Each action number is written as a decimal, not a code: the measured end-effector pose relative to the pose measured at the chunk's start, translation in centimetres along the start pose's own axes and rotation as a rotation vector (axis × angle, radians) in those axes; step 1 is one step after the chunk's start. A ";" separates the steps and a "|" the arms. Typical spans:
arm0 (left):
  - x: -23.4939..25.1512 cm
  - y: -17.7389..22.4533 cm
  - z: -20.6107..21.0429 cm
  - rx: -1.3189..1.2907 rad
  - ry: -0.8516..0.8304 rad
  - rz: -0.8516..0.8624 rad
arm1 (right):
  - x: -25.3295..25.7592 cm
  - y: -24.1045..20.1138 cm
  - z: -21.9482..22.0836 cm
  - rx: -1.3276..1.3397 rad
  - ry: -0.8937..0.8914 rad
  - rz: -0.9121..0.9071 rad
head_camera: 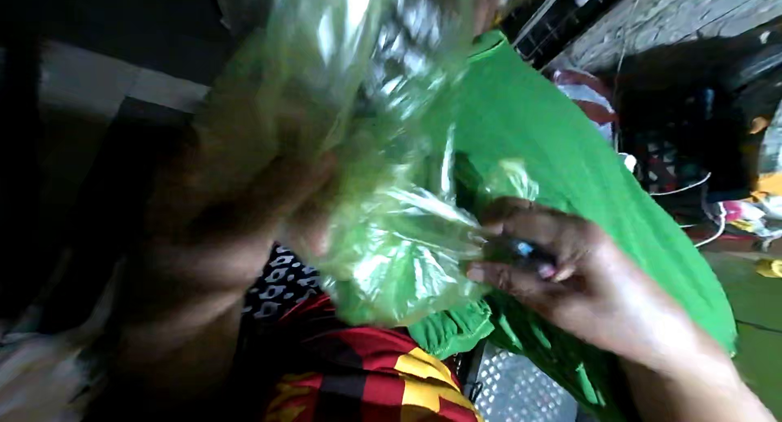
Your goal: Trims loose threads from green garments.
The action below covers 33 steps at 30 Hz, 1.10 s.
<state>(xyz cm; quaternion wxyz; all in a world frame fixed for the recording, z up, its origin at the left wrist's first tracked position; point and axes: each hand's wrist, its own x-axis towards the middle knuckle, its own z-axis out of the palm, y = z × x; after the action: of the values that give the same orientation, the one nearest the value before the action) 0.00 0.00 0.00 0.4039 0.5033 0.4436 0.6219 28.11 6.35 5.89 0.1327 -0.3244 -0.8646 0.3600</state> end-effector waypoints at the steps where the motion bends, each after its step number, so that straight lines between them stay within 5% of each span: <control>1: -0.9 -0.3 -1.1 0.007 0.013 -0.066 | -1.0 0.3 0.6 -0.125 -0.013 -0.030; 6: -3.5 -2.2 -4.7 0.130 -0.283 -0.161 | -5.3 -1.5 3.0 -0.126 -0.247 -0.117; 8: -3.9 -2.8 -3.9 0.234 -0.271 -0.191 | -6.6 -1.2 4.6 -0.108 -0.252 -0.076; 12: -3.5 -5.2 -2.2 0.262 -0.178 -0.112 | -8.1 -0.1 7.6 -0.374 -0.013 0.057; 17: -3.4 -4.6 -1.0 0.280 -0.203 -0.269 | -8.4 1.2 9.2 -0.533 0.155 0.194; 24: -6.8 -5.4 -2.1 0.149 -0.194 -0.152 | -9.7 0.5 8.9 -0.547 0.280 0.052; 30: -8.6 -8.3 0.2 0.536 -0.856 -0.112 | -8.5 1.2 10.1 -0.603 0.306 -0.066; 33: -6.0 -7.3 3.8 0.587 -1.230 -0.430 | -8.3 1.3 9.6 -0.636 0.344 -0.088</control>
<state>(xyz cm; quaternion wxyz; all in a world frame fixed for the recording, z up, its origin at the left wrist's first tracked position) 5.16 -3.11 -8.24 0.5424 0.7521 0.3741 -0.0130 30.53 -3.51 -1.75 0.1843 -0.3678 -0.9114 0.0072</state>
